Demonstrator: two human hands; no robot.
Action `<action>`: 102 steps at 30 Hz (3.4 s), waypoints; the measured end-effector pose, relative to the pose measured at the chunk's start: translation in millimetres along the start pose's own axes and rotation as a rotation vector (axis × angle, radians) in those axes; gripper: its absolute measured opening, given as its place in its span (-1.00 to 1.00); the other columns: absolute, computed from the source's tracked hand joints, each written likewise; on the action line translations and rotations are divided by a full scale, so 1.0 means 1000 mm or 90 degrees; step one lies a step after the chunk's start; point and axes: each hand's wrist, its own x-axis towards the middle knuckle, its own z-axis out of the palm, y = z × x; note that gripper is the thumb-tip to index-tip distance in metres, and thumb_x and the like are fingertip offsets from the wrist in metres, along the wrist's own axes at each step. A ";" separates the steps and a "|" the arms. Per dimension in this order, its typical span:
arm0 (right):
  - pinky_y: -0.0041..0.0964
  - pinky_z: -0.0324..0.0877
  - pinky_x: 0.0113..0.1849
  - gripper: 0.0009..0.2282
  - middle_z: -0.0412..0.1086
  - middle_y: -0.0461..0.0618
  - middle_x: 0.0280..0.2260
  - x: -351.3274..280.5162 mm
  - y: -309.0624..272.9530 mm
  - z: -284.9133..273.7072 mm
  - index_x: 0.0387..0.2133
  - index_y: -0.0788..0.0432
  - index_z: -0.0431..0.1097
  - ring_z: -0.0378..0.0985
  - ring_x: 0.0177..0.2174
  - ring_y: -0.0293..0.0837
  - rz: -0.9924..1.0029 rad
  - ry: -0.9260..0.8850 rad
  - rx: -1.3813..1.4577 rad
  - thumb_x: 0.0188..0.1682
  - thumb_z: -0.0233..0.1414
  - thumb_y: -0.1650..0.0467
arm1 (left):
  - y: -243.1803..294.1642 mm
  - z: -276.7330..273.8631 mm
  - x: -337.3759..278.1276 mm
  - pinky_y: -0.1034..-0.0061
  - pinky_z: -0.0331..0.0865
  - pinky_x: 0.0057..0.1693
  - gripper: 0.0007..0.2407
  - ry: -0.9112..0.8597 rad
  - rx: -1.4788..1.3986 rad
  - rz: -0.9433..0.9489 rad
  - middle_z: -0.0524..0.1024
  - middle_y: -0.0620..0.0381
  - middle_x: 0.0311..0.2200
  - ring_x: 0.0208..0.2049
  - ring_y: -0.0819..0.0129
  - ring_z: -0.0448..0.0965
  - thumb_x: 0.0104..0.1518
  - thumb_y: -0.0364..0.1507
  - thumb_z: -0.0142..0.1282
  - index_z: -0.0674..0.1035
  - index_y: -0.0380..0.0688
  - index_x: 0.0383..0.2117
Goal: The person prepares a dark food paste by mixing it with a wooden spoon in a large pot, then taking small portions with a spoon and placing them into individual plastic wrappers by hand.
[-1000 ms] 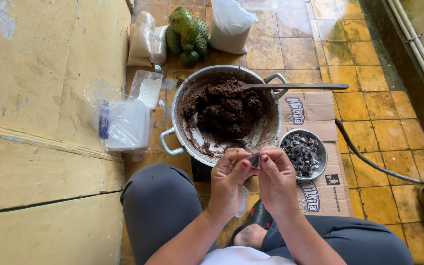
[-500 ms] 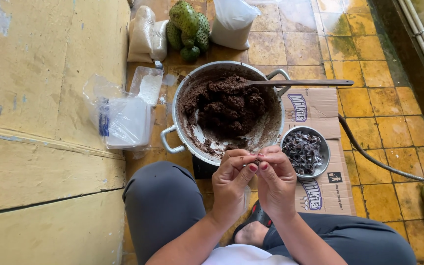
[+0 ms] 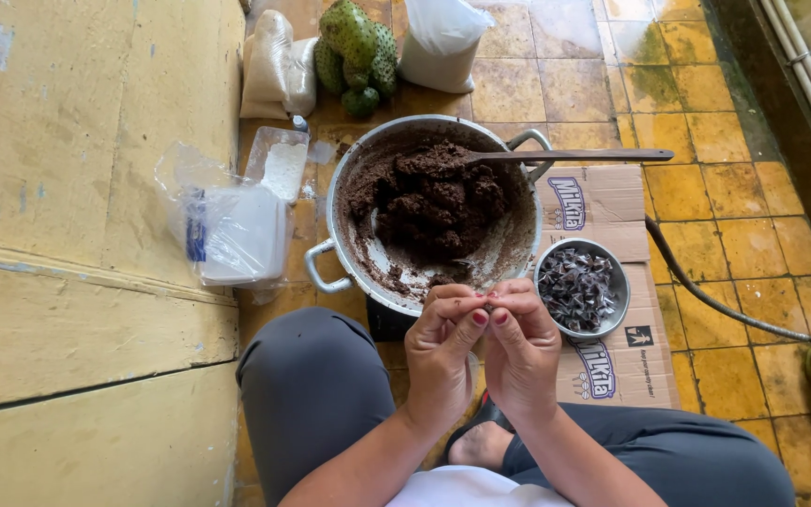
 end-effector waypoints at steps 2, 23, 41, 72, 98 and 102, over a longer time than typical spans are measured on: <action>-0.38 0.31 0.03 -0.95 0.25 0.00 -0.21 0.000 0.001 0.001 -0.26 0.17 0.49 0.33 -0.10 -0.15 -0.001 0.000 0.000 0.06 0.13 0.45 | 0.000 0.000 0.001 0.54 0.45 0.08 -0.92 0.006 0.016 0.003 0.42 0.03 -0.16 -0.09 0.35 0.49 0.19 -0.60 0.17 0.65 -0.17 -0.26; -0.41 0.35 -0.08 -0.81 0.27 0.02 -0.15 0.001 0.000 0.003 -0.12 0.23 0.43 0.37 -0.10 -0.16 0.048 0.005 0.027 0.10 0.07 0.36 | -0.004 0.004 0.003 0.51 0.42 0.16 -0.92 0.018 -0.034 -0.016 0.42 0.05 -0.13 -0.07 0.36 0.48 0.18 -0.61 0.18 0.65 -0.15 -0.29; -0.51 0.43 -0.24 -0.63 0.31 0.02 -0.11 0.009 -0.012 -0.006 0.05 0.30 0.37 0.41 -0.12 -0.21 0.105 -0.008 0.064 0.15 0.02 0.24 | -0.009 -0.012 0.010 0.43 0.59 0.01 -0.91 -0.032 -0.097 -0.102 0.46 -0.04 -0.07 -0.08 0.18 0.56 0.21 -0.58 0.16 0.64 -0.30 -0.21; -0.18 0.54 -0.12 -0.89 0.41 0.20 -0.08 0.021 0.019 -0.065 -0.20 0.18 0.47 0.51 -0.10 0.02 0.099 0.145 0.177 0.08 0.08 0.40 | -0.023 -0.007 0.004 0.64 0.44 -0.20 -0.60 0.060 0.096 -0.117 0.44 0.07 -0.02 -0.23 0.50 0.43 0.20 -0.42 0.18 0.43 -0.26 0.16; -0.20 0.56 -0.46 -0.87 0.57 -0.05 -0.53 0.002 0.198 -0.373 -0.36 -0.11 0.64 0.65 -0.48 -0.07 0.656 0.033 -0.888 -0.16 0.19 0.29 | -0.002 -0.040 0.023 0.51 0.36 -0.31 -0.63 0.186 0.212 -0.073 0.42 -0.19 -0.55 -0.55 0.23 0.46 0.35 -0.35 -0.04 0.53 -0.34 -0.62; -0.28 0.56 -0.38 -0.68 0.59 -0.04 -0.58 -0.021 0.202 -0.290 -0.23 0.01 0.62 0.69 -0.55 -0.17 0.819 -0.363 -0.894 -0.20 0.22 0.16 | 0.017 -0.036 0.025 0.35 0.28 0.25 -0.54 0.110 0.272 -0.084 0.49 -0.14 0.07 0.10 0.20 0.43 0.42 -0.20 -0.20 0.69 -0.34 -0.34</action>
